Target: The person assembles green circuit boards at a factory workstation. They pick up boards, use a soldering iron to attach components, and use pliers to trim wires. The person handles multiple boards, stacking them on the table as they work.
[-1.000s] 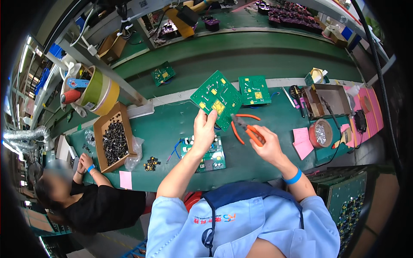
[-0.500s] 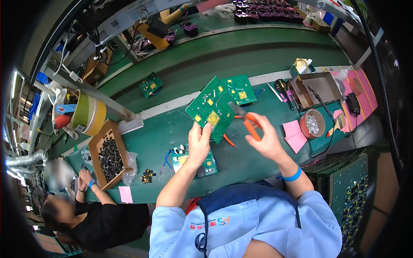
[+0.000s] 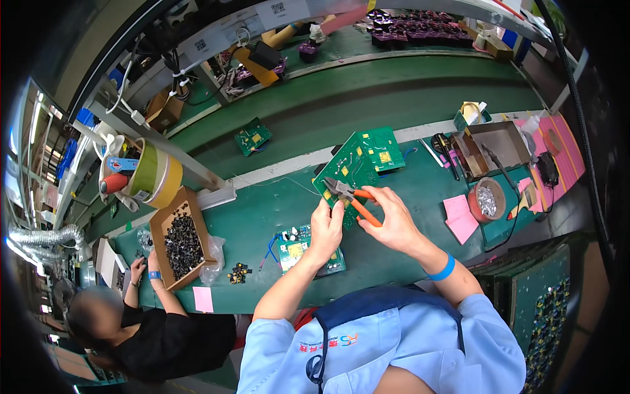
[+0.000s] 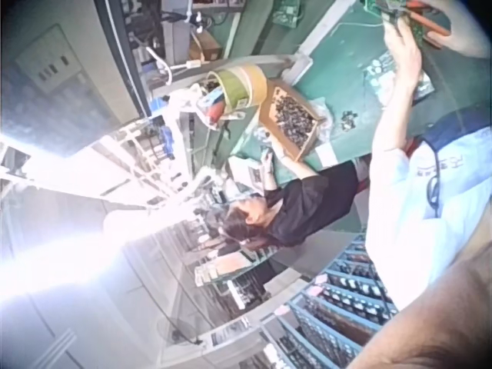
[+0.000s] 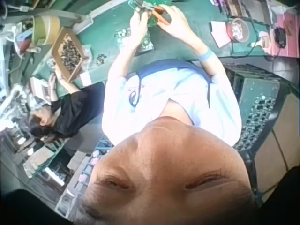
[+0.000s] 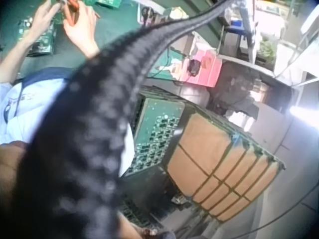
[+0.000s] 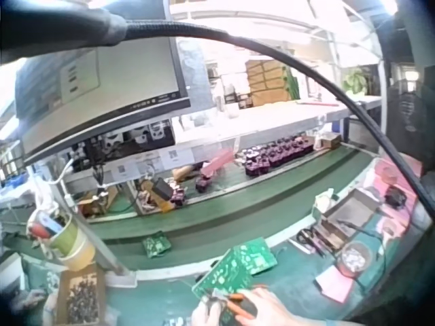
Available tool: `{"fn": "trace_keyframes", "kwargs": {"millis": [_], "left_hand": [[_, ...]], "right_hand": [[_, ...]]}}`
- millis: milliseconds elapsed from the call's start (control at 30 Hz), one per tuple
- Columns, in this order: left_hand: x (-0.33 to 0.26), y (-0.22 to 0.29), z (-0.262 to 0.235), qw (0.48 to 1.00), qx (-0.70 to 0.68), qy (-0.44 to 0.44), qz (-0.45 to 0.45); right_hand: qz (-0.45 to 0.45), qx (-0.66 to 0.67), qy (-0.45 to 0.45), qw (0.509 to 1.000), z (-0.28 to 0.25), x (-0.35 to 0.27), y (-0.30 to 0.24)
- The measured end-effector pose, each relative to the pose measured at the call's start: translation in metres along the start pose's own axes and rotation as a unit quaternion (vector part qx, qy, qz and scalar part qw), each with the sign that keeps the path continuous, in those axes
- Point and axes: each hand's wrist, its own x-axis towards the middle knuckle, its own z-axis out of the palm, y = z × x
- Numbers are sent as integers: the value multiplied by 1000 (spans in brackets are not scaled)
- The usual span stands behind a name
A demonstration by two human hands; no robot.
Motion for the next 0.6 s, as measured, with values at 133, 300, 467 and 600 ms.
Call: {"fn": "trace_keyframes", "kwargs": {"millis": [133, 300, 467, 600], "left_hand": [[-1, 2, 0, 1000, 11, -1, -1], [-1, 1, 0, 1000, 15, -6, -1], [0, -3, 0, 1000, 20, -7, 11], [-1, 4, 0, 1000, 20, -13, 2]], "right_hand": [[-7, -7, -8, 1000, -1, 0, -2], [7, 25, -5, 1000, 1, -2, 0], [-5, 35, 15, 999, 0, -1, -1], [-20, 5, 22, 1000, 0, 0, 1]]}}
